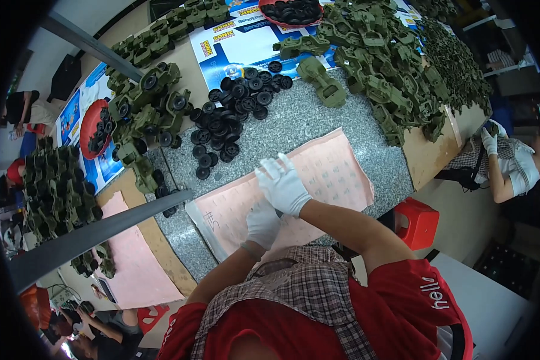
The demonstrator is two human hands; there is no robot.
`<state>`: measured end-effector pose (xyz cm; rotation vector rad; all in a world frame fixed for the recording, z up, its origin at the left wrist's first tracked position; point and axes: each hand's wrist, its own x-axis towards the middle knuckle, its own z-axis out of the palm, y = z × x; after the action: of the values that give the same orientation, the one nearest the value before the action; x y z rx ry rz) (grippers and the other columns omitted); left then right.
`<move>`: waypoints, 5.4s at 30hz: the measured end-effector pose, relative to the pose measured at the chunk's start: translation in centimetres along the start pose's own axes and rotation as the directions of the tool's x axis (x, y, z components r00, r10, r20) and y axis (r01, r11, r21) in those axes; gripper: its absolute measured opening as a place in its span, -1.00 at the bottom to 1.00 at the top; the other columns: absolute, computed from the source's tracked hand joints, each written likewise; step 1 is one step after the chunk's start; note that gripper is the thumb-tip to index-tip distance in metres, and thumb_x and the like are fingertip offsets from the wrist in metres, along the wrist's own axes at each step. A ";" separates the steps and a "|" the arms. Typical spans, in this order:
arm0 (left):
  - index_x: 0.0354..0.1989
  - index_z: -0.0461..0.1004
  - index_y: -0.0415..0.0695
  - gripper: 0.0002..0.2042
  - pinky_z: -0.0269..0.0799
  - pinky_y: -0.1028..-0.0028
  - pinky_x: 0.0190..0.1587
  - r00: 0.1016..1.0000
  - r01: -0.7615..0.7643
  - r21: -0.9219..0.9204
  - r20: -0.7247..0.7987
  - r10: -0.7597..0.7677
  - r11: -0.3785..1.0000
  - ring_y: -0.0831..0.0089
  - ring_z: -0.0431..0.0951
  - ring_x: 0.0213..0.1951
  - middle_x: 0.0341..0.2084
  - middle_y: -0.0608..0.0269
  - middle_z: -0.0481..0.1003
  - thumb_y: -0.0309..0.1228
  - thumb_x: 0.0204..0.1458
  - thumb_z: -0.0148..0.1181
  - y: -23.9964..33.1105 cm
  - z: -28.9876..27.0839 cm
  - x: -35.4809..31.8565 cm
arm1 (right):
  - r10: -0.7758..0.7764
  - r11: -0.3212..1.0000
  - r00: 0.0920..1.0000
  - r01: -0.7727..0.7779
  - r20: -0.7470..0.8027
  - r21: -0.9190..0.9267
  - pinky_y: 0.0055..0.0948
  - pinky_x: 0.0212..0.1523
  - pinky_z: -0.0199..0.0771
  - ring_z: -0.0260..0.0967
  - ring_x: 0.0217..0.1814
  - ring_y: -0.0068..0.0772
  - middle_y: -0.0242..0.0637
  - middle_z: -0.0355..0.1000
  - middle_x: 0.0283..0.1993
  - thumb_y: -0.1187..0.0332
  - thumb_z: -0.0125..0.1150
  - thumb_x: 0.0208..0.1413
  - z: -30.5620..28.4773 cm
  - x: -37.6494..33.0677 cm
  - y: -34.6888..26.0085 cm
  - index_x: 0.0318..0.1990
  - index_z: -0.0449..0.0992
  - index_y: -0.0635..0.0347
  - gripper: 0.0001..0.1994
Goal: The person assembles toy vehicles by picking up vehicle bodies and wheels, attaching the wheels onto each body, and placing the assembled vehicles aside.
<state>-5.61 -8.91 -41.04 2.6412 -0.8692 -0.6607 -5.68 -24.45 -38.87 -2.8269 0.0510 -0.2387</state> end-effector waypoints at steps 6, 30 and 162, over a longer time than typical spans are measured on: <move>-0.10 0.52 -0.17 -0.71 0.59 0.13 -0.17 0.991 -0.105 0.027 0.084 0.102 0.994 0.02 0.65 -0.22 -0.25 -0.03 0.60 -0.21 0.15 0.23 -0.8 1.0 0.5 | -0.293 0.956 0.851 0.261 0.435 0.134 0.03 0.02 0.46 0.60 -0.16 -0.08 -0.20 0.62 -0.17 0.26 0.00 0.28 0.9 -0.3 1.4 0.12 0.55 0.21 -0.63; -0.03 0.46 -0.20 -0.47 0.56 0.07 -0.01 0.999 -0.020 0.072 -0.040 0.023 0.997 -0.05 0.63 -0.10 -0.18 -0.04 0.59 -0.12 -0.06 0.47 1.1 -0.2 -0.2 | 0.748 0.663 0.651 -0.727 -0.131 0.179 0.00 0.23 0.35 0.49 0.05 -0.15 -0.26 0.58 -0.06 0.18 0.01 0.37 1.4 0.6 0.3 -0.07 0.61 0.12 -0.71; -0.39 0.48 0.00 -0.94 0.40 0.18 -0.13 0.881 -0.219 0.335 -0.336 0.334 0.916 0.29 0.50 -0.18 -0.38 0.32 0.46 -0.34 0.03 0.15 -4.2 -1.2 -0.9 | 0.320 0.926 0.915 -0.357 0.244 0.121 -0.01 -0.07 0.52 0.56 -0.10 0.09 -0.06 0.59 -0.19 0.38 -0.01 0.13 3.8 -0.9 -1.9 -0.29 0.61 0.11 -0.79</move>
<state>-3.55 -4.92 -41.37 2.6664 -1.2633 0.0740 -5.93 -21.50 -42.03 -2.6050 0.4497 0.1444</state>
